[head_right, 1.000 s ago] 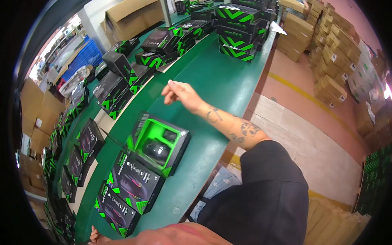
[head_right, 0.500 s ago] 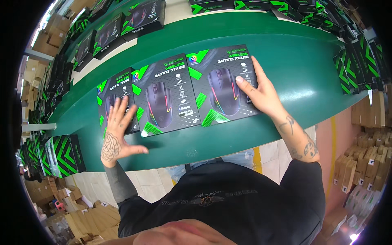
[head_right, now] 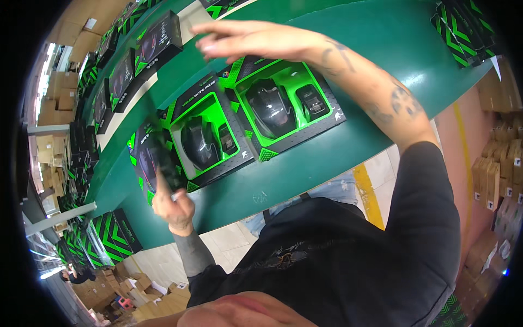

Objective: The person opens the front flaps of boxed computer mice, turns the boxes over, and arranges them along the table.

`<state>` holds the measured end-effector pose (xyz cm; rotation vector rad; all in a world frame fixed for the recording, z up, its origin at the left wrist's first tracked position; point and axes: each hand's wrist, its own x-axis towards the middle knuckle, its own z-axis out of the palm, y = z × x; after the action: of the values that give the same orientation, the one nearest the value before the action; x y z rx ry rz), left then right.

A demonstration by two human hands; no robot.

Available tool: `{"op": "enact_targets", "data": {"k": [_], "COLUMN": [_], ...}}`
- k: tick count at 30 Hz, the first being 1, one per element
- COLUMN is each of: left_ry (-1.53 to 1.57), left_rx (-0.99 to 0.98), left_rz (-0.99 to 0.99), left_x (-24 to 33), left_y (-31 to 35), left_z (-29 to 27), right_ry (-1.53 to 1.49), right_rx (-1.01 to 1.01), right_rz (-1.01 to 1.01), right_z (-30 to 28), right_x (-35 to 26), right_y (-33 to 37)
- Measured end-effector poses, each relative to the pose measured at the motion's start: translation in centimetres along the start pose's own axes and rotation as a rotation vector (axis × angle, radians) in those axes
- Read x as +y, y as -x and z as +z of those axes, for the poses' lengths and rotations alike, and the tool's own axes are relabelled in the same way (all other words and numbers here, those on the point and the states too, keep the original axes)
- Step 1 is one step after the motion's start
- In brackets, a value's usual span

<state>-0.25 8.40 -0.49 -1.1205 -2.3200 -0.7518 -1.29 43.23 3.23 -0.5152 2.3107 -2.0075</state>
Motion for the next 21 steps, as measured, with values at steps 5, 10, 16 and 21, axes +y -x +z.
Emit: {"op": "enact_targets", "data": {"k": [5, 10, 16, 21], "left_ry": [-0.175, -0.295, -0.149, -0.102], "left_rx": [0.042, -0.122, -0.109, -0.013], "left_rz": [-0.184, -0.084, -0.348, -0.628], "left_x": [-2.0, -2.6, -2.6, -1.8], "left_y": [3.2, 7.1, 10.8, 14.8], "left_z": [0.1, 0.7, 3.2, 1.8], "right_ry": [0.009, 0.471, 0.584, 0.078], "right_rx": [-0.125, 0.037, -0.096, -0.117], "right_rz": [-0.041, -0.485, -0.553, -0.245], "right_z": [1.7, 4.7, 7.3, 4.1], "right_x": [2.6, -2.7, -5.9, -5.1], "right_y": [-3.3, -3.7, -1.4, -1.4]}}
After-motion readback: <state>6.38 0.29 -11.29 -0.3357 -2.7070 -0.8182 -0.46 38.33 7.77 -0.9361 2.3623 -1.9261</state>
